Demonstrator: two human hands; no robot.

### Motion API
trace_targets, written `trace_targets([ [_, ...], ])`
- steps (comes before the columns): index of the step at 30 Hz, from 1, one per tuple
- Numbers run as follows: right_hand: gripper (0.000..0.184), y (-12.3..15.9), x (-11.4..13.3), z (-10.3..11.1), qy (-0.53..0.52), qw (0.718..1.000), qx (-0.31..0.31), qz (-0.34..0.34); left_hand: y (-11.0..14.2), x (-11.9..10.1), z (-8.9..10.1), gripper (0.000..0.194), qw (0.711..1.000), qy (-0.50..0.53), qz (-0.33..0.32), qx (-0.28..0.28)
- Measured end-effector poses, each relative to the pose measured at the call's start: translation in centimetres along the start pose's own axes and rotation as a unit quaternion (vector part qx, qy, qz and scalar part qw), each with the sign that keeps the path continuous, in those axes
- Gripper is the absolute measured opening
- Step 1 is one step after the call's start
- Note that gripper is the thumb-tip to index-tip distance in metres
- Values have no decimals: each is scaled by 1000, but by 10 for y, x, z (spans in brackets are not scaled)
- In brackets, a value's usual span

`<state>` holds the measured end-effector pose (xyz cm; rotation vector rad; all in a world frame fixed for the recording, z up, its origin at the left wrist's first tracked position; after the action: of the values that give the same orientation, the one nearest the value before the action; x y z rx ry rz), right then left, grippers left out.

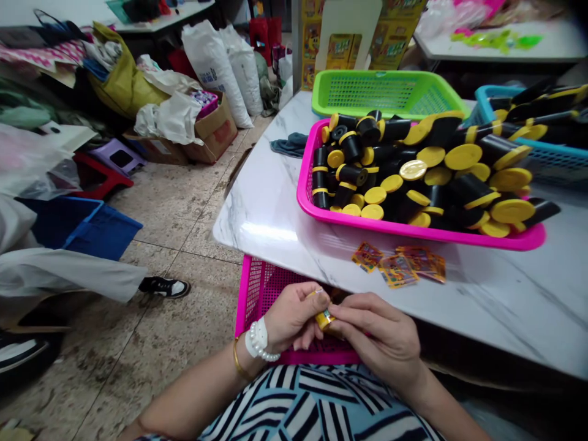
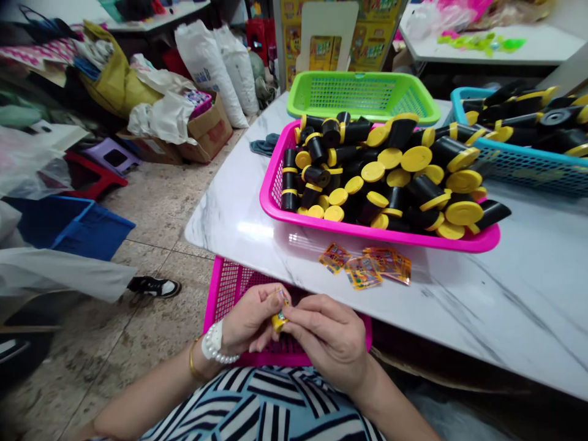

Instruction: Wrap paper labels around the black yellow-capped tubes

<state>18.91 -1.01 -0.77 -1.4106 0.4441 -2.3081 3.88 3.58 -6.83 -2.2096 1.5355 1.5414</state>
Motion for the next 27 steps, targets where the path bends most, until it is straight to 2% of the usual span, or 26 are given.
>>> trace_targets([
  [2, 26, -7, -7, 11, 61, 998, 19, 9, -1, 4, 9, 57, 997, -73, 8, -18],
  [3, 27, -10, -13, 18, 120, 993, 12, -1, -1, 4, 15, 57, 990, -135, 2, -44],
  [4, 27, -14, -21, 26, 195, 981, -4, -19, 0, 2, 20, 56, 975, -207, -15, -82],
  [6, 25, -18, -38, 38, 341, 938, -26, -62, 5, -5, 26, 52, 925, -343, -62, -153],
  [7, 21, -20, -45, 40, 387, 919, -21, -76, 7, -9, 25, 48, 904, -386, -78, -166],
  [8, 19, -21, -50, 40, 412, 908, -7, -81, 10, -11, 22, 44, 896, -406, -82, -159],
  [11, 22, -21, -57, 32, 417, 906, 13, -74, 14, -21, 7, 32, 914, -382, -77, -115],
  [16, 20, -24, -65, 33, 449, 888, -18, -98, 9, -52, -8, 27, 904, -358, -157, -171],
  [18, 24, -28, -70, 35, 469, 878, -3, -95, 3, -57, -9, 26, 904, -357, -162, -169],
  [21, 13, -35, -69, 37, 488, 868, 31, -86, -4, -56, -9, 27, 907, -359, -147, -164],
  [23, 16, -38, -60, 37, 471, 878, 20, -83, -6, -53, -10, 29, 913, -343, -141, -168],
  [25, 15, -39, -46, 35, 388, 918, -26, -82, -7, -52, -12, 34, 928, -297, -144, -170],
  [27, 9, -36, -32, 31, 276, 953, -90, -89, -10, -51, -17, 40, 952, -223, -151, -147],
])
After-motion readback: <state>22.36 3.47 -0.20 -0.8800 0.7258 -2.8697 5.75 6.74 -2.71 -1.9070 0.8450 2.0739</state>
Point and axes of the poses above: each hand's wrist, its own y-axis away from the middle knuckle, its own z-axis out of the back of the hand, x = y × z, the point moved 4 cm from there along -y, towards the middle knuckle, and after that the axes turned 5 degrees about x, right-handed, at the moved point
